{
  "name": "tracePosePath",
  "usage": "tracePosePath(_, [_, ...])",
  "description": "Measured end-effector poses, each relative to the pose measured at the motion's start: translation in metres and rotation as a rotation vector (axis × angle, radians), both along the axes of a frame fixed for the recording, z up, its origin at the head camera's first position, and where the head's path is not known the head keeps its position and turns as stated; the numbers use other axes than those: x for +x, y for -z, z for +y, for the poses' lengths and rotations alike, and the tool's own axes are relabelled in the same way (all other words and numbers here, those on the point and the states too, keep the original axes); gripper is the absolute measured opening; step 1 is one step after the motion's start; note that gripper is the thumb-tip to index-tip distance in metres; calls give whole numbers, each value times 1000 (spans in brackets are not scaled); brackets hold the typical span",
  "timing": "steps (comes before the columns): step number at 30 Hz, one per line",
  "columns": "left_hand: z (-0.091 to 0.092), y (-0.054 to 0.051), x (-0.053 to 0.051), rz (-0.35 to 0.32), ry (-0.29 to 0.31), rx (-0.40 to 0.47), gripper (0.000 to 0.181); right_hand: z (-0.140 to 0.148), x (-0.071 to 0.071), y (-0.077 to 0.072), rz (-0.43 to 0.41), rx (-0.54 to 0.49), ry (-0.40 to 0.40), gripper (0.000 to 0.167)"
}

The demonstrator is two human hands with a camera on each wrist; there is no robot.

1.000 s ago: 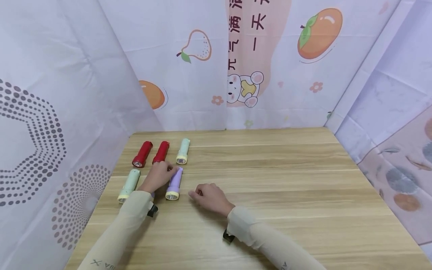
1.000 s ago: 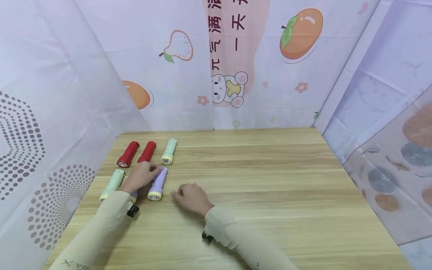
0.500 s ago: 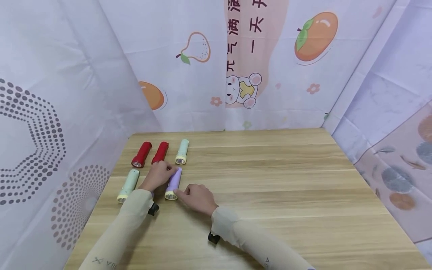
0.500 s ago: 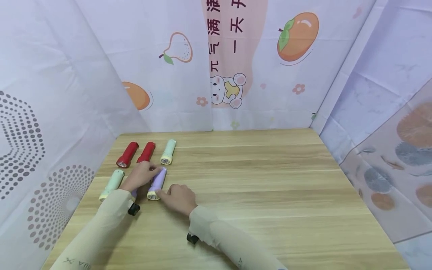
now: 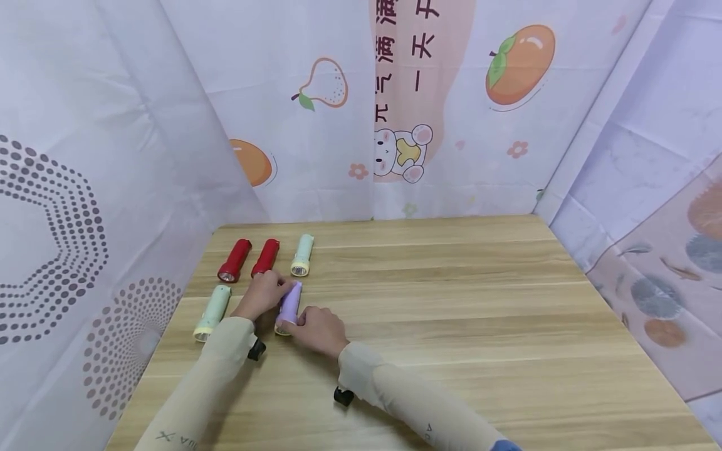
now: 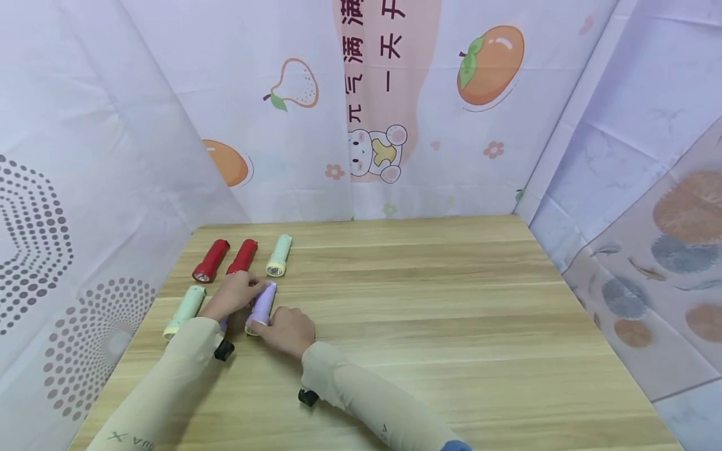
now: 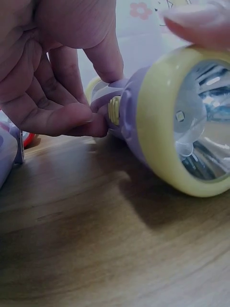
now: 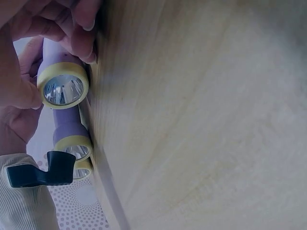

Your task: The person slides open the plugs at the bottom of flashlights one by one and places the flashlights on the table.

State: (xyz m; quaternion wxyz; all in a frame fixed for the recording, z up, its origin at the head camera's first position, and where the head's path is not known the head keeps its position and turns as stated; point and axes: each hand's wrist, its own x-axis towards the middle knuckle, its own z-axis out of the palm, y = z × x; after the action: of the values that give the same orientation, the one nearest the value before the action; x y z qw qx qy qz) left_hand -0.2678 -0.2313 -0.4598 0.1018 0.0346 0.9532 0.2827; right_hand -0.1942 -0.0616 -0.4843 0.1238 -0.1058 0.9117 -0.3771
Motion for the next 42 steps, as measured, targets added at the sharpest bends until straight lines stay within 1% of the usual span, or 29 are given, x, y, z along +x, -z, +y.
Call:
tracePosePath(7, [3, -2, 0, -34, -22, -1, 34, -3, -2, -2, 1, -23, 17, 51])
tracePosePath(10, [4, -3, 0, -35, -19, 11, 35, -3, -4, -3, -29, -60, 16, 45])
tracePosePath(14, [2, -4, 2, -42, -35, 82, 36, -1, -4, -6, -66, -120, -4, 41])
tracePosePath(17, [-2, -4, 5, -67, -58, 160, 36, 2, -3, -7, -70, -153, -34, 40])
tracePosePath(19, [-3, -4, 8, -81, -63, 193, 36, 3, -1, -7, -68, -169, -52, 40])
tracePosePath(24, [-4, -5, 11, -102, -76, 251, 35, 7, 0, -5, -71, -207, -62, 37])
tracePosePath(30, [-3, -6, 15, -139, -121, 331, 37, 13, -2, -2, -100, -239, -63, 37])
tracePosePath(37, [-1, -5, 17, -132, -138, 417, 46, 20, -5, -1, -129, -309, -86, 41])
tracePosePath(42, [2, -3, 18, -109, -131, 415, 51, 27, -1, -3, -174, -357, -81, 42])
